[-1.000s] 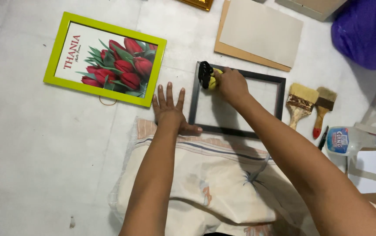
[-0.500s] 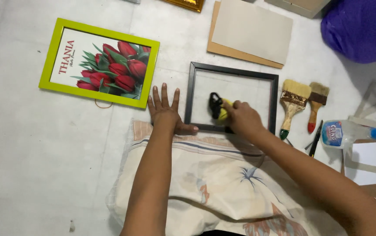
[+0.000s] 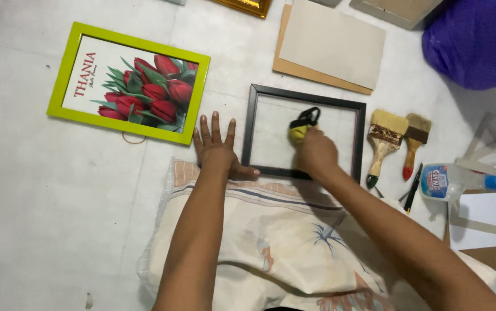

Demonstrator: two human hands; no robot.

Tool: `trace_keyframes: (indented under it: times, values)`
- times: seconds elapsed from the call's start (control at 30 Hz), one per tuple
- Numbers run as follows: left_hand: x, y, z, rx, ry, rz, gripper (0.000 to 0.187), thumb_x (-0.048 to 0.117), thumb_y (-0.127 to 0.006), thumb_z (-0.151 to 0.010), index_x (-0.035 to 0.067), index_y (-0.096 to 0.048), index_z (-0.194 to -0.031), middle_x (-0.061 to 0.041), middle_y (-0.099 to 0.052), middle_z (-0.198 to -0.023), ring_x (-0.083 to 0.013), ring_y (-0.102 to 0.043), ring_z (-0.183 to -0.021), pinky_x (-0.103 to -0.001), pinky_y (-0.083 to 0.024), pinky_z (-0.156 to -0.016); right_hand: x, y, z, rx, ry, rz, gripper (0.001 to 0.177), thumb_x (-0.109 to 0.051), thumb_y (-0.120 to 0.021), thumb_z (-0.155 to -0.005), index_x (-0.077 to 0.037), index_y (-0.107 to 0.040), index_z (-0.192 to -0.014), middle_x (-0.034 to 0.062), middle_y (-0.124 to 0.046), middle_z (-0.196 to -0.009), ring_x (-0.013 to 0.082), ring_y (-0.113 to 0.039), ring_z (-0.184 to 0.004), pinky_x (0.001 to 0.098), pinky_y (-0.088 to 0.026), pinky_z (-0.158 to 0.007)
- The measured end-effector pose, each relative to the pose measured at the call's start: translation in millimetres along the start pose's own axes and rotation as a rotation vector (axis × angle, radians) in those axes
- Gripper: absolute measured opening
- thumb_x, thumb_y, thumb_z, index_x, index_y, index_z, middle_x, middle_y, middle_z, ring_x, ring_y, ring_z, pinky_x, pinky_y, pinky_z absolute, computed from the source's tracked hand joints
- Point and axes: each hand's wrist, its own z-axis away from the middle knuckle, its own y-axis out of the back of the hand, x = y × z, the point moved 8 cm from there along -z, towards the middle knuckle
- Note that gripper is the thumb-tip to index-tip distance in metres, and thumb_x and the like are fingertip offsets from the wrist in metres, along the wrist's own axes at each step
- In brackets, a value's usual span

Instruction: Cleaning the glass of a picture frame and installing the backing board

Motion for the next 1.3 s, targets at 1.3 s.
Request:
trace_keyframes:
  times: [1.3]
  values:
    - [-2,-6,-11,0.078,0.021,-0.068,0.155,0.1,-0.067,-0.051,0.032,0.014,-0.164,-0.007,0.027,-0.169,-0.0375,0.028,-0.153,-0.054,0.02,-0.122,-100,28,-37,0.149,0.078,-0.173,0.035,-0.009,-0.067,-0.086,0.017,-0.057,-0.108,0.025,-0.064,-0.087,0.0455,-0.073,-0.079,0.0551,-0.063,-0.062]
